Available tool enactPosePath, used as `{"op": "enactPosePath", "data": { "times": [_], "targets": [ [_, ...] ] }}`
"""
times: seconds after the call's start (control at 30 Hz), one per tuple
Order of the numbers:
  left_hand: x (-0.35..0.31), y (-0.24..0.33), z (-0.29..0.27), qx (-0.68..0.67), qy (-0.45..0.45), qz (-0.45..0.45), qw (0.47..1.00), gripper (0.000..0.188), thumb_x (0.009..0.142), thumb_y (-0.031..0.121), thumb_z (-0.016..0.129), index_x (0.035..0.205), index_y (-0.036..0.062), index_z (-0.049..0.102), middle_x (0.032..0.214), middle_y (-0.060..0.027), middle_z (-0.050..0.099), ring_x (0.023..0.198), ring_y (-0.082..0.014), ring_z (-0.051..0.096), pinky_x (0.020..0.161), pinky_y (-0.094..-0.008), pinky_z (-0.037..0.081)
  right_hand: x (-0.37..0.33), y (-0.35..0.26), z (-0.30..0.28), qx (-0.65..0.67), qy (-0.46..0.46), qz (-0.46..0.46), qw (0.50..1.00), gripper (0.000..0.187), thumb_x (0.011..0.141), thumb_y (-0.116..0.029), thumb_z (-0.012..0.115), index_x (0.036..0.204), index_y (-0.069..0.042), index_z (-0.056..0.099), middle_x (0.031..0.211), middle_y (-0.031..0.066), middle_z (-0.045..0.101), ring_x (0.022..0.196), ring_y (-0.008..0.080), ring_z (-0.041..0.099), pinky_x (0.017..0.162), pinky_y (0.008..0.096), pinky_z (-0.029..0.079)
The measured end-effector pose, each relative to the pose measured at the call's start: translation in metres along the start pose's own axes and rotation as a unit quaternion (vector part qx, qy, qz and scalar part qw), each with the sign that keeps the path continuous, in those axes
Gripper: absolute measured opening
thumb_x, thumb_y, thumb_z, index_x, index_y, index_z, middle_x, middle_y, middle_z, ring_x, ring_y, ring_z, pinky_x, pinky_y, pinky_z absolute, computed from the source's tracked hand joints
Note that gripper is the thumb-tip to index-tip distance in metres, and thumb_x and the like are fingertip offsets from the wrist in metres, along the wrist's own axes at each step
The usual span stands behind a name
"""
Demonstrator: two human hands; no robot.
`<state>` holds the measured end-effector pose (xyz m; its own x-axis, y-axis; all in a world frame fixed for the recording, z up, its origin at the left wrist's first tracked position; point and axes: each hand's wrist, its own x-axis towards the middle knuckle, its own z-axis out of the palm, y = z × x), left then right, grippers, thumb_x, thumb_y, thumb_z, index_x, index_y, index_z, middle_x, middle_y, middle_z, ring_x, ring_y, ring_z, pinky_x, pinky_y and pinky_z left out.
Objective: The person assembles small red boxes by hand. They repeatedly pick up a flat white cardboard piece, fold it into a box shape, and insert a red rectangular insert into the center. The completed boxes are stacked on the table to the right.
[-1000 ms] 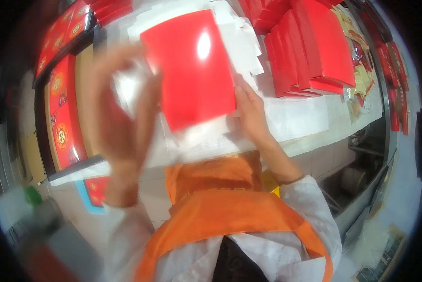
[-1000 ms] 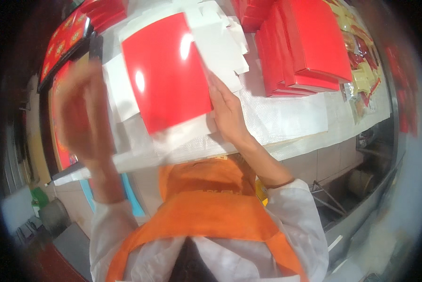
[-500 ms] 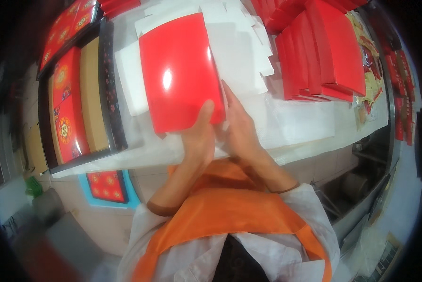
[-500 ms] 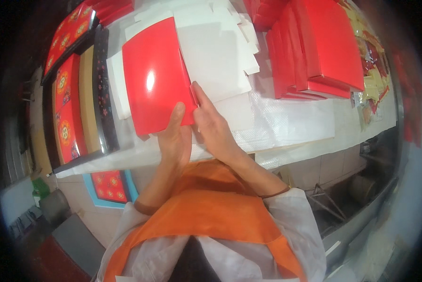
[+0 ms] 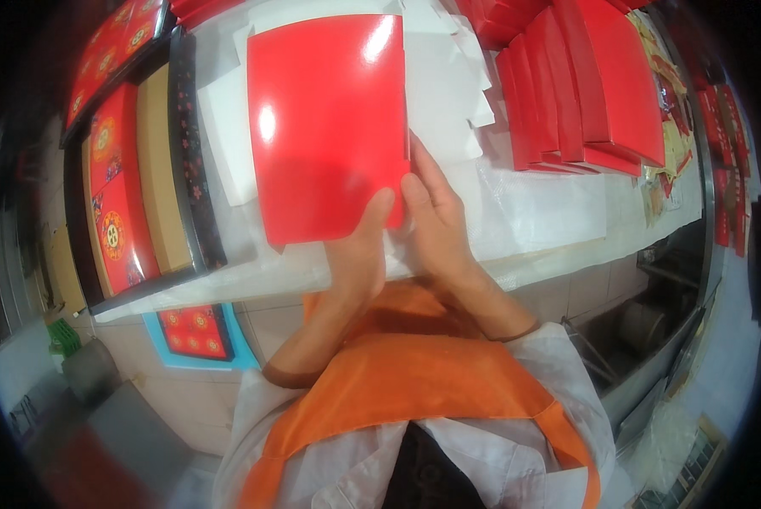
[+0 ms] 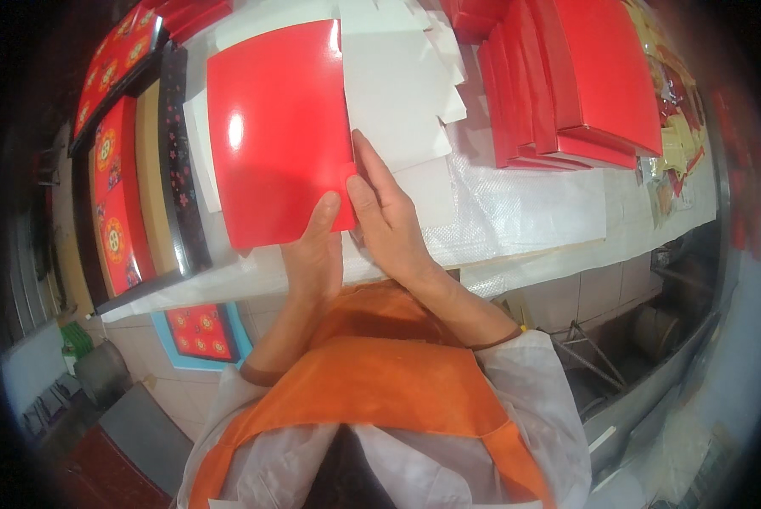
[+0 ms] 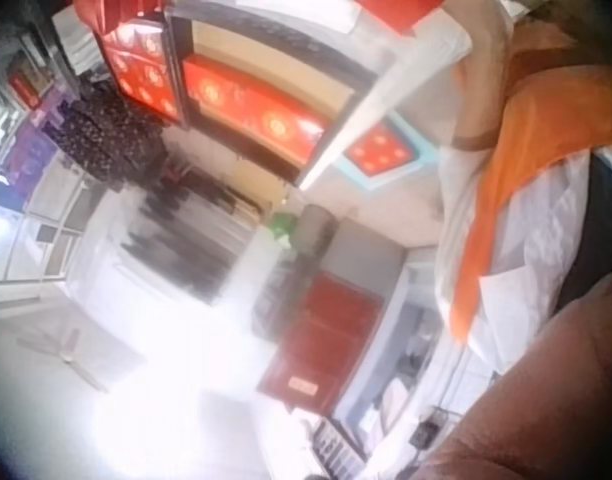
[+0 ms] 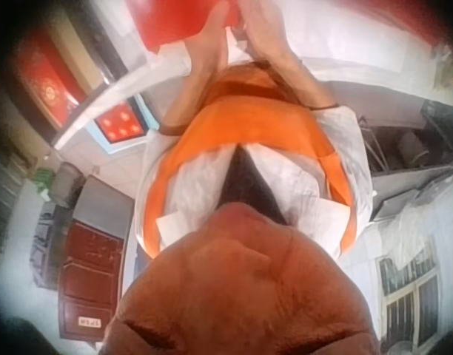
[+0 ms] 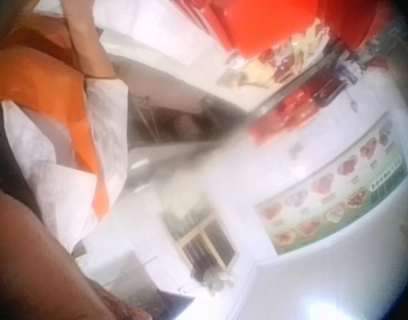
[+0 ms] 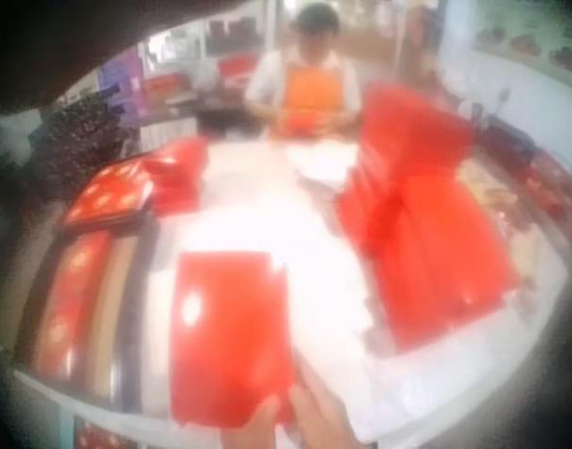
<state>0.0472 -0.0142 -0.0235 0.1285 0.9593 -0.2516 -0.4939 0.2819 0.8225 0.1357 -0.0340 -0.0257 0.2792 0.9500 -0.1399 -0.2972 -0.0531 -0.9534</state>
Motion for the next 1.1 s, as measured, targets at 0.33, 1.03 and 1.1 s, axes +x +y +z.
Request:
{"op": "enactPosePath", "data": {
  "times": [0.33,1.03,1.1],
  "targets": [
    [-0.001,0.002,-0.003,0.006,-0.015,0.007,1.0,0.038,0.08,0.005,0.058,0.114,0.0,0.043,0.108,-0.0061,0.046,0.098,-0.0157,0.046,0.083,-0.0277,0.04,-0.001,-0.003,0.001,-0.088,-0.003,-0.042,0.995,0.044,0.094,-0.019,0.032,0.131,0.005,0.027,0.127,0.0156,0.041,0.113,0.0188,0.043,0.094,0.0253,0.032],
    [-0.01,-0.013,-0.018,0.022,-0.03,-0.025,0.999,0.028,0.086,0.004,0.048,0.113,-0.0021,0.044,0.107,-0.0058,0.048,0.094,-0.0135,0.047,0.081,-0.026,0.041,-0.022,-0.012,0.007,-0.157,-0.115,-0.055,0.979,0.053,0.091,-0.01,0.032,0.135,0.005,0.008,0.141,0.0203,0.012,0.13,0.0266,0.017,0.104,0.03,0.017],
    [-0.009,-0.011,-0.021,0.051,-0.053,-0.008,0.997,0.03,0.087,0.005,0.046,0.117,-0.0006,0.04,0.111,-0.0066,0.047,0.098,-0.0145,0.047,0.084,-0.0268,0.041,-0.023,-0.009,0.004,-0.181,-0.125,-0.065,0.973,0.054,0.091,-0.01,0.034,0.135,0.005,0.007,0.141,0.0215,0.009,0.131,0.0291,0.012,0.105,0.0322,0.014]
  ]
}}
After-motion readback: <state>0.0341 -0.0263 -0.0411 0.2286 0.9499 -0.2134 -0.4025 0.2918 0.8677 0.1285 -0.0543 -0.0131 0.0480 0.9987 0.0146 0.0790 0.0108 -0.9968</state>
